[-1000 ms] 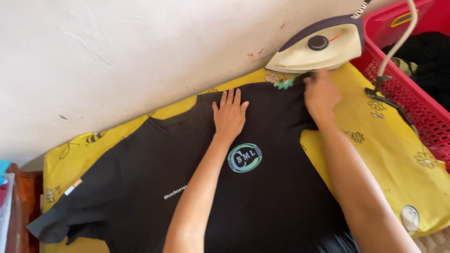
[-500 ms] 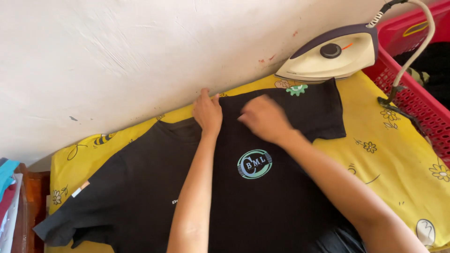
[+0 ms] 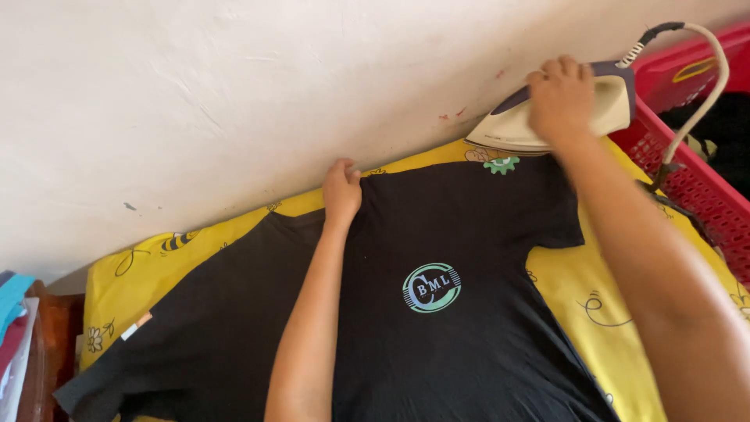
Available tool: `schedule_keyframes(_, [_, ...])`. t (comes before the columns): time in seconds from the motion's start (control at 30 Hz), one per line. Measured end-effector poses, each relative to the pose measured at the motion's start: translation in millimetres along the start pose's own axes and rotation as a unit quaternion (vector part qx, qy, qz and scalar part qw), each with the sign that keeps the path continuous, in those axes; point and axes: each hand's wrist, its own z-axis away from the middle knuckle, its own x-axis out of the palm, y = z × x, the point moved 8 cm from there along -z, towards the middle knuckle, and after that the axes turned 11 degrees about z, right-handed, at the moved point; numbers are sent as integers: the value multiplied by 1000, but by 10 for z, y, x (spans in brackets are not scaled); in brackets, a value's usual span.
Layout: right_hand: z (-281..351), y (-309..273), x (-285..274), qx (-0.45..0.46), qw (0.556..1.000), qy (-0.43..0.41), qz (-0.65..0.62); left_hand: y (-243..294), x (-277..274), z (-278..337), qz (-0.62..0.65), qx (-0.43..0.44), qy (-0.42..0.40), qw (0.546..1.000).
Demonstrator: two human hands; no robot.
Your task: The person irons a black t-shirt laid out on a yellow patterned ironing board. They smooth the fabric with their hands and use a white electric iron to press the shirt, moving it across the sleeves and body of the garment.
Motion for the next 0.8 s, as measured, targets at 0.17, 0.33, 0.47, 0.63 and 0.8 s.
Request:
schedule_keyframes(0.17, [34, 267, -285, -129, 958, -244, 81, 542, -408, 353, -22, 38, -44, 998])
schedule_keyframes(0.33, [362, 472, -1077, -60, 973, -222, 4, 508, -1292, 691, -247, 11, -73, 966])
schedule_keyframes(0.47, [662, 105, -1609, -48, 983, -160, -79, -118, -1978, 774, -336, -71, -32, 939])
schedule_keyframes(0.63, [1090, -1089, -1719, -96, 966, -234, 46, -431, -2101, 798, -313, -103, 17, 944])
schedule_keyframes(0.8, [918, -1854, -1477, -111, 977, -180, -23, -637, -2002, 740, -351, -28, 75, 933])
